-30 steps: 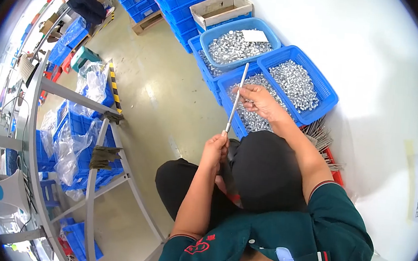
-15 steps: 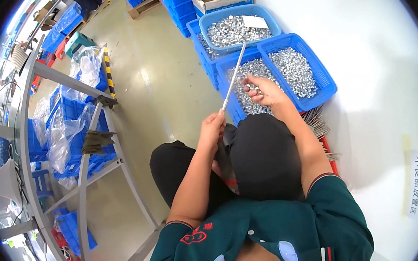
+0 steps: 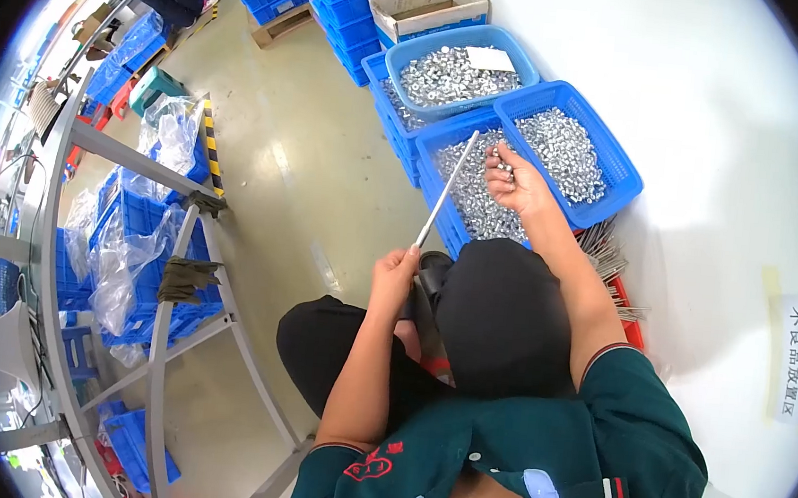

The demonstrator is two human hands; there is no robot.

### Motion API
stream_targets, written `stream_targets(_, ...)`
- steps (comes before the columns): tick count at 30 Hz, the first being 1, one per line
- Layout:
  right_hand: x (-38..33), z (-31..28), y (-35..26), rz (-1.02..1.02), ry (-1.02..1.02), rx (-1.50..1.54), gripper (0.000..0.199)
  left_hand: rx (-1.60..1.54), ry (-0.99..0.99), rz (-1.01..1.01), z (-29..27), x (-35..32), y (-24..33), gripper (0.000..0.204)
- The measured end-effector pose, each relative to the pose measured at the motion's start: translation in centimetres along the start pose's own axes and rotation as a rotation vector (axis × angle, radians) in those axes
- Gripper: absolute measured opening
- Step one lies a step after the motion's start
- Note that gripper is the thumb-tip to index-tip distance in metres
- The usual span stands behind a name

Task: Threading small metal components onto a long metal rod from a storage bin.

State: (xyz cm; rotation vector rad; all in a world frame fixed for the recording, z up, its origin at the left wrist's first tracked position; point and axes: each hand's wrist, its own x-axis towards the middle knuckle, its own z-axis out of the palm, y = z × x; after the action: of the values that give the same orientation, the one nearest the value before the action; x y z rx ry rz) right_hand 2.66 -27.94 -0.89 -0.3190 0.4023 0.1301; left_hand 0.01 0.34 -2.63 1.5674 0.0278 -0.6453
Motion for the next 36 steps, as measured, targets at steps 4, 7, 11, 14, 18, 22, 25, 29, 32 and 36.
stream_targets(4,0.0,0.5,-0.1,-0.046,0.053,-0.027,0.02,-0.011,0.026,-0.002,-0.1,-0.3,-0.7,0.035)
stream_targets(7,-0.2,0.8,-0.2,-0.023,0.022,-0.037,0.021,0.146,-0.041,-0.015,-0.5,-0.3,-0.7,0.034)
stream_targets(11,-0.4,1.2,-0.3,-0.045,-0.04,-0.129,0.021,0.14,-0.05,0.006,-0.2,-0.5,-0.9,0.034)
stream_targets(14,-0.6,1.4,-1.0,-0.127,-0.035,-0.287,0.019,0.137,-0.041,0.019,0.3,-0.6,-0.8,0.035)
stream_targets(18,-1.5,3.2,-2.2,-0.162,0.002,-0.596,0.017,0.118,-0.01,0.067,0.3,-0.8,-1.0,0.038)
stream_targets(22,-3.0,5.6,-4.2,-0.137,0.068,-0.943,0.019,0.107,0.004,0.096,0.4,-0.7,-0.3,0.037)
stream_targets(25,-3.6,6.4,-5.2,-0.132,0.071,-0.984,0.019,0.199,0.04,0.174,1.0,-1.6,1.1,0.036)
stream_targets(29,-3.5,6.2,-5.3,-0.182,0.102,-1.103,0.021,0.285,0.083,0.204,1.2,-1.9,1.6,0.036)
stream_targets(32,-3.8,6.0,-5.2,-0.201,0.134,-1.112,0.021,0.394,0.124,0.234,1.4,-1.9,1.7,0.037)
stream_targets(36,-3.3,4.8,-4.8,-0.242,0.006,-0.804,0.018,0.279,0.048,0.181,2.2,-1.7,2.3,0.036)
